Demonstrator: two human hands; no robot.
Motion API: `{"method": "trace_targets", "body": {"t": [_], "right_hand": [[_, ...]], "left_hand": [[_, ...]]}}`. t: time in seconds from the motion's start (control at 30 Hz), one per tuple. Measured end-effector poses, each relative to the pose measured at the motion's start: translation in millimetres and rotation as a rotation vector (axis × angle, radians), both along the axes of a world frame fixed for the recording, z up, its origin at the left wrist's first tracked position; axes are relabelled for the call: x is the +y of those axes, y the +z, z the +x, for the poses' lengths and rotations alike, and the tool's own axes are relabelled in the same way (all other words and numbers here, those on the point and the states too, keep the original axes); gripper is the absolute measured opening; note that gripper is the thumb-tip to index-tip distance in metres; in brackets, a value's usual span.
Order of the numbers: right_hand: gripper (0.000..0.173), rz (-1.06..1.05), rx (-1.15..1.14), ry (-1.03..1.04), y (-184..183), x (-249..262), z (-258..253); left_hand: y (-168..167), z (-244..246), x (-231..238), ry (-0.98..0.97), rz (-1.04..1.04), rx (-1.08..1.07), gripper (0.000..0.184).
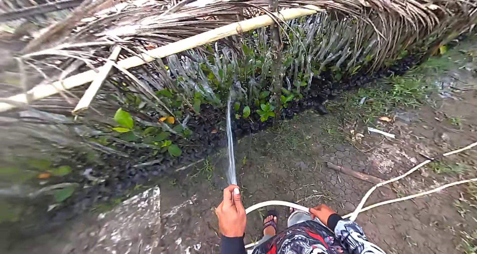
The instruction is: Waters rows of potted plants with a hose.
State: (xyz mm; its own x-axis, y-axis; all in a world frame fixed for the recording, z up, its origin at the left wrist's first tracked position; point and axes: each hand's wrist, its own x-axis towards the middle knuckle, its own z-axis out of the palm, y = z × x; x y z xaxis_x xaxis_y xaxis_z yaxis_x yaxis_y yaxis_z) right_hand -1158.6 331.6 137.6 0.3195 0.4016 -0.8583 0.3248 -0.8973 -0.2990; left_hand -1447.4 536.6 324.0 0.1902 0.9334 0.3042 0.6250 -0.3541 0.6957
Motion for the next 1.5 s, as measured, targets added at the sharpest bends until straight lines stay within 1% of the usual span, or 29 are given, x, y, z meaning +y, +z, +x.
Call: {"method": "trace_targets", "body": {"t": [0.1,0.3,0.33,0.4,0.47,0.73,0.87,0.93,1.1,1.23,1.4,1.5], "right_hand": [[0.051,0.0,0.005,-0.005,11.4,4.6,2.8],[0.05,0.016,0.022,0.011,20.1,7.2,6.2],[0.05,0.02,0.02,0.011,14.8,5.5,7.3],[0.05,0.032,-0.001,0.011,-8.1,-1.9,11.3],[0.051,0.037,-0.005,0.011,-16.8,-3.8,13.0],[0.051,0.016,0.016,0.01,-2.1,-3.3,7.3],[0.051,0.009,0.016,-0.004,-2.2,-4.8,4.8],[0.051,0.002,0.02,-0.006,4.9,-2.7,2.6],[0.05,-0.023,0.015,0.047,18.4,2.4,-4.0],[0.051,0.005,0.001,0.067,15.6,2.6,-7.0],[0.051,-0.007,-0.011,0.116,24.0,10.6,-11.8],[0.051,-0.011,-0.036,0.15,39.5,18.0,-16.3]], "left_hand": [[2.3,3.8,2.1,-0.002,0.014,0.008,0.039],[5.2,10.2,0.8,-0.049,0.027,-0.004,0.04],[4.5,10.4,0.5,-0.052,0.029,-0.003,0.04],[2.9,9.6,1.1,-0.038,0.032,-0.009,0.04],[2.6,8.7,3.3,-0.025,0.032,-0.018,0.039],[1.6,5.1,2.6,-0.03,0.029,-0.028,0.038],[1.9,1.9,1.5,-0.048,0.034,-0.029,0.038],[1.7,0.2,1.3,-0.043,0.036,-0.031,0.039],[1.7,-5.4,2.3,-0.083,0.03,-0.02,0.038],[1.9,-15.2,5.8,-0.083,0.023,-0.015,0.041],[-3.8,-33.4,14.0,-0.076,-0.015,-0.016,0.042],[-4.4,-44.9,17.5,-0.077,-0.019,-0.025,0.041]]}}
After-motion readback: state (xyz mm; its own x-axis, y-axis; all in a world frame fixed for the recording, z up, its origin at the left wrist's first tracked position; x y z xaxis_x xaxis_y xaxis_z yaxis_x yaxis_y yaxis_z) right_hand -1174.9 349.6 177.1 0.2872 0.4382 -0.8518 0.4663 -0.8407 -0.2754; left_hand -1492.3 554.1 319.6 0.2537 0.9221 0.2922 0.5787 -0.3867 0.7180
